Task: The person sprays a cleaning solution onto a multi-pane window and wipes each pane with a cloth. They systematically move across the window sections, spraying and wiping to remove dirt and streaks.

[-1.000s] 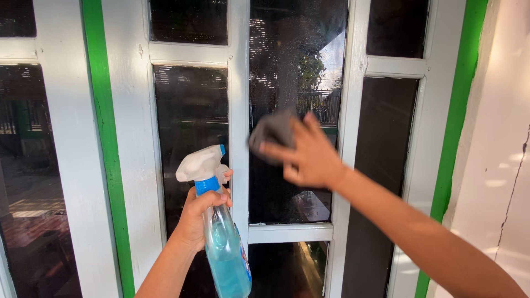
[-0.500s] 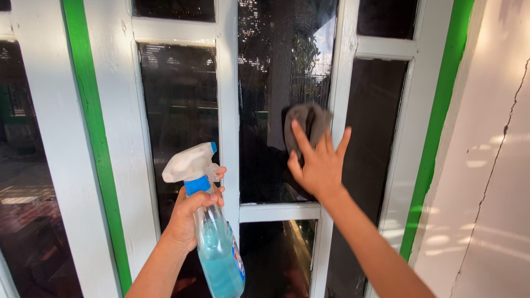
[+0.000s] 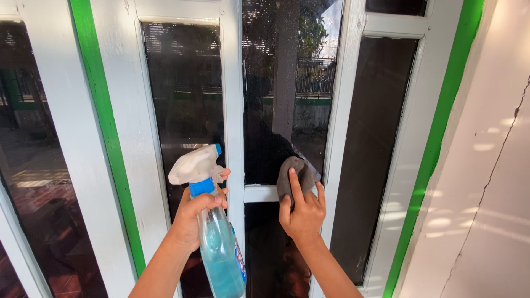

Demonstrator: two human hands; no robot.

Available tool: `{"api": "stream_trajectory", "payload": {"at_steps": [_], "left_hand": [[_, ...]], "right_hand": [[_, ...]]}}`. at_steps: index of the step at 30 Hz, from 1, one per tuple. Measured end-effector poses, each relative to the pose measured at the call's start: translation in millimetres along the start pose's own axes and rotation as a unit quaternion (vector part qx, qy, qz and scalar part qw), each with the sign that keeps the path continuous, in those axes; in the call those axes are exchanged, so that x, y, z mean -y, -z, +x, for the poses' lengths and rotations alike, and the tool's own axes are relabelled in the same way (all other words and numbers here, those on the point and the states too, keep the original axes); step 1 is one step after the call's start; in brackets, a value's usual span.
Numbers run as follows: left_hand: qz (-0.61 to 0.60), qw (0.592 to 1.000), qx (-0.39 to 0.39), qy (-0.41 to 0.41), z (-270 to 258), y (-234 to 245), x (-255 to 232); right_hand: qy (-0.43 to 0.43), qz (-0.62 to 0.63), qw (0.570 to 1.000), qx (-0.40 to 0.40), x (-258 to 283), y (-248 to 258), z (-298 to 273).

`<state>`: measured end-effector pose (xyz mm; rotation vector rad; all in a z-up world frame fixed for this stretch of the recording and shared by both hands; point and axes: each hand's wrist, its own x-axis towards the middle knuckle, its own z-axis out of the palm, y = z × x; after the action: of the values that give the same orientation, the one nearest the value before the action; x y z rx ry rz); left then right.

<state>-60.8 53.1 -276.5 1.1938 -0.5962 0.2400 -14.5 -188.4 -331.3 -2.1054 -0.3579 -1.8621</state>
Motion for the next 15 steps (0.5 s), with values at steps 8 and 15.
{"api": "stream_trajectory", "payload": {"at_steps": [8,15], "left_hand": [[-0.024,0.998,-0.037,0.041,-18,-3,-2],[0.019,0.998,-0.048,0.027,-46,2,-13]], "right_hand": [[0.032,0.138,0.989,-0.043,59,-12,3],[-0.218,0.233,0.943,0.096,88,-38,-3]]}}
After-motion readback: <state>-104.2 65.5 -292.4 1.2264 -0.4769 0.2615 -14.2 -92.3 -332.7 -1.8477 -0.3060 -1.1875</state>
